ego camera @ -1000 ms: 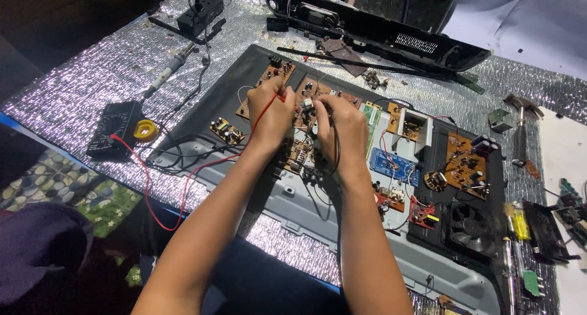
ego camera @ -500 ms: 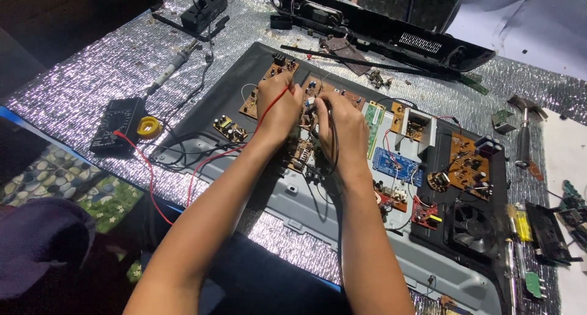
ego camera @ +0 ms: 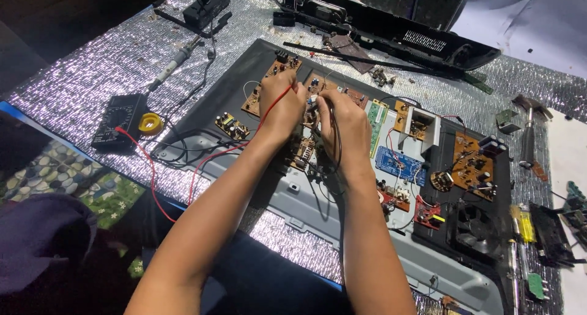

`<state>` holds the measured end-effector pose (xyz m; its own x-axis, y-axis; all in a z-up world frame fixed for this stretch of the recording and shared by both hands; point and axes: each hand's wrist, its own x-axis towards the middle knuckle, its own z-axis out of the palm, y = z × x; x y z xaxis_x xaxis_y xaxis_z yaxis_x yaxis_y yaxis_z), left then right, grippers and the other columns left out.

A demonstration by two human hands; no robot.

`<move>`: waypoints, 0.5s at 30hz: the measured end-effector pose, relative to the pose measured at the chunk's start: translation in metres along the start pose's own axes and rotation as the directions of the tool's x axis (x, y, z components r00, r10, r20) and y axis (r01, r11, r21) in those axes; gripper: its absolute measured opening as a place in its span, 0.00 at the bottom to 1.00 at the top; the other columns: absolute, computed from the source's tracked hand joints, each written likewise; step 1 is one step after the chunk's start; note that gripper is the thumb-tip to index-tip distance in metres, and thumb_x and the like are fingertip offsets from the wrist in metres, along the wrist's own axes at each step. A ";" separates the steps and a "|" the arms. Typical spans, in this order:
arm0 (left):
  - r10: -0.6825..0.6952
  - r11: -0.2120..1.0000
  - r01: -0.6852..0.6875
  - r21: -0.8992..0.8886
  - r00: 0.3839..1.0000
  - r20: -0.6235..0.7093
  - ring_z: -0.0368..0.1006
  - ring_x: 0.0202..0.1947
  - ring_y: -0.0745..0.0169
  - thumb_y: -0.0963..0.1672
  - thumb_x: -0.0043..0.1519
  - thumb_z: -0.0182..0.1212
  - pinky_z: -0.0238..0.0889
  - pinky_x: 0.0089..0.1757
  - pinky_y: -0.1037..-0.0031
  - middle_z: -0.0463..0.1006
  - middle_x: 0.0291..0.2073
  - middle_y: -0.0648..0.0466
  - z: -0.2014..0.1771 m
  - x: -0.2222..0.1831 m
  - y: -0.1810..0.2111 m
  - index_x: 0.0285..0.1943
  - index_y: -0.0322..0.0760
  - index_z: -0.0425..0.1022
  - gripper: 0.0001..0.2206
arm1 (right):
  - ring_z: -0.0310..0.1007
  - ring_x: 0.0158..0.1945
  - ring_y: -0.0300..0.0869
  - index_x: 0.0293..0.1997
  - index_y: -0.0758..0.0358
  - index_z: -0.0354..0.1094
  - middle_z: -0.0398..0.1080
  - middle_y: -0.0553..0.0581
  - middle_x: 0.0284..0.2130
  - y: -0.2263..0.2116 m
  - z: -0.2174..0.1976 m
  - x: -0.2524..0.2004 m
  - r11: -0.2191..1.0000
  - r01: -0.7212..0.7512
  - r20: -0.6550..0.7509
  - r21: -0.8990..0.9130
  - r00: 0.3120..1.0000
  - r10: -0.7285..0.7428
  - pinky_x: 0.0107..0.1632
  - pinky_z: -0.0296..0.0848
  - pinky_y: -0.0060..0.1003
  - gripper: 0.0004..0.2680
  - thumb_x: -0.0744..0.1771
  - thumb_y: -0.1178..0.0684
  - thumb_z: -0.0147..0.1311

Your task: Testing and manipulating wires on a circuit board during an electronics repair task using a multimeter.

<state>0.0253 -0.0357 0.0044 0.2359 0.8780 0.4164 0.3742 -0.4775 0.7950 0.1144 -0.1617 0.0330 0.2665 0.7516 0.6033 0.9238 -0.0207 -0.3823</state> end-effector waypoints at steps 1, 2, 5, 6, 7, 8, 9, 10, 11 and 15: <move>-0.002 1.000 0.002 0.001 1.000 0.000 0.80 0.27 0.31 0.40 0.59 0.59 0.71 0.25 0.57 0.75 0.17 0.39 0.000 0.000 -0.001 0.21 0.35 0.69 0.12 | 0.80 0.34 0.56 0.45 0.54 0.73 0.75 0.59 0.28 -0.001 -0.001 0.000 1.000 0.000 0.002 0.001 1.000 0.000 0.34 0.77 0.47 0.09 0.73 0.45 0.47; 0.003 1.000 -0.003 0.010 1.000 0.000 0.80 0.27 0.31 0.39 0.59 0.59 0.71 0.25 0.57 0.76 0.18 0.39 -0.001 -0.001 -0.001 0.21 0.35 0.70 0.12 | 0.80 0.34 0.56 0.45 0.55 0.73 0.75 0.59 0.29 -0.003 -0.001 0.000 1.000 -0.001 -0.004 0.016 1.000 0.001 0.34 0.77 0.46 0.09 0.73 0.46 0.47; 0.010 1.000 -0.010 0.015 1.000 0.000 0.80 0.27 0.30 0.39 0.59 0.59 0.71 0.25 0.56 0.76 0.18 0.38 -0.001 0.001 -0.002 0.21 0.34 0.71 0.11 | 0.80 0.34 0.56 0.45 0.56 0.73 0.75 0.60 0.29 -0.003 -0.001 0.001 1.000 0.003 -0.016 0.028 1.000 -0.003 0.34 0.77 0.45 0.09 0.73 0.47 0.48; 0.009 1.000 -0.009 0.012 1.000 -0.002 0.79 0.28 0.29 0.39 0.59 0.60 0.71 0.25 0.56 0.76 0.18 0.37 -0.001 0.001 -0.003 0.22 0.33 0.71 0.11 | 0.80 0.34 0.57 0.45 0.57 0.73 0.75 0.61 0.28 -0.002 0.000 0.001 1.000 0.008 -0.020 0.027 1.000 -0.007 0.34 0.77 0.46 0.09 0.73 0.48 0.48; 0.011 1.000 -0.011 0.012 1.000 -0.004 0.79 0.28 0.29 0.39 0.59 0.60 0.71 0.25 0.56 0.76 0.18 0.37 -0.003 0.000 -0.001 0.22 0.33 0.71 0.11 | 0.80 0.34 0.57 0.45 0.57 0.73 0.75 0.61 0.28 -0.001 0.000 0.001 1.000 0.010 -0.022 0.027 1.000 -0.009 0.34 0.77 0.46 0.09 0.73 0.48 0.48; 0.012 1.000 -0.012 0.002 1.000 -0.003 0.80 0.27 0.31 0.39 0.59 0.60 0.71 0.25 0.58 0.75 0.18 0.38 -0.005 -0.001 0.001 0.21 0.34 0.71 0.11 | 0.80 0.34 0.56 0.45 0.57 0.73 0.75 0.61 0.29 0.001 0.001 0.000 1.000 0.003 -0.013 0.029 1.000 -0.003 0.34 0.77 0.45 0.09 0.73 0.47 0.48; 0.011 1.000 -0.011 -0.006 1.000 -0.001 0.80 0.26 0.33 0.39 0.59 0.59 0.71 0.25 0.60 0.75 0.17 0.39 -0.008 -0.003 0.002 0.21 0.35 0.70 0.12 | 0.80 0.34 0.56 0.45 0.56 0.73 0.75 0.61 0.29 0.002 0.002 -0.001 0.999 -0.004 -0.002 0.032 1.000 0.004 0.34 0.77 0.45 0.09 0.73 0.47 0.47; 0.010 1.000 -0.010 -0.005 1.000 -0.003 0.80 0.26 0.33 0.39 0.59 0.59 0.71 0.25 0.60 0.75 0.17 0.39 -0.007 -0.002 0.000 0.21 0.35 0.70 0.12 | 0.80 0.34 0.56 0.45 0.56 0.73 0.75 0.61 0.29 0.002 0.002 0.000 0.999 -0.003 -0.001 0.034 1.000 0.003 0.34 0.77 0.45 0.09 0.73 0.47 0.47; 0.009 1.000 -0.009 -0.007 1.000 -0.007 0.79 0.26 0.32 0.39 0.59 0.59 0.70 0.24 0.59 0.75 0.17 0.38 -0.005 -0.002 -0.001 0.20 0.34 0.70 0.12 | 0.80 0.34 0.56 0.45 0.57 0.73 0.76 0.61 0.29 0.002 0.002 -0.001 0.999 -0.006 0.001 0.042 1.000 0.005 0.35 0.77 0.45 0.09 0.73 0.48 0.47; 0.015 1.000 -0.015 0.006 1.000 -0.007 0.79 0.26 0.31 0.39 0.59 0.59 0.71 0.24 0.57 0.75 0.17 0.38 -0.008 -0.004 0.001 0.20 0.34 0.69 0.12 | 0.80 0.34 0.57 0.46 0.58 0.74 0.76 0.62 0.30 -0.001 -0.001 -0.001 0.999 -0.011 0.001 0.045 1.000 0.011 0.35 0.77 0.46 0.09 0.73 0.48 0.48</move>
<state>0.0175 -0.0390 0.0071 0.2352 0.8709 0.4316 0.3760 -0.4910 0.7859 0.1138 -0.1629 0.0333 0.2759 0.7522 0.5984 0.9075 0.0012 -0.4200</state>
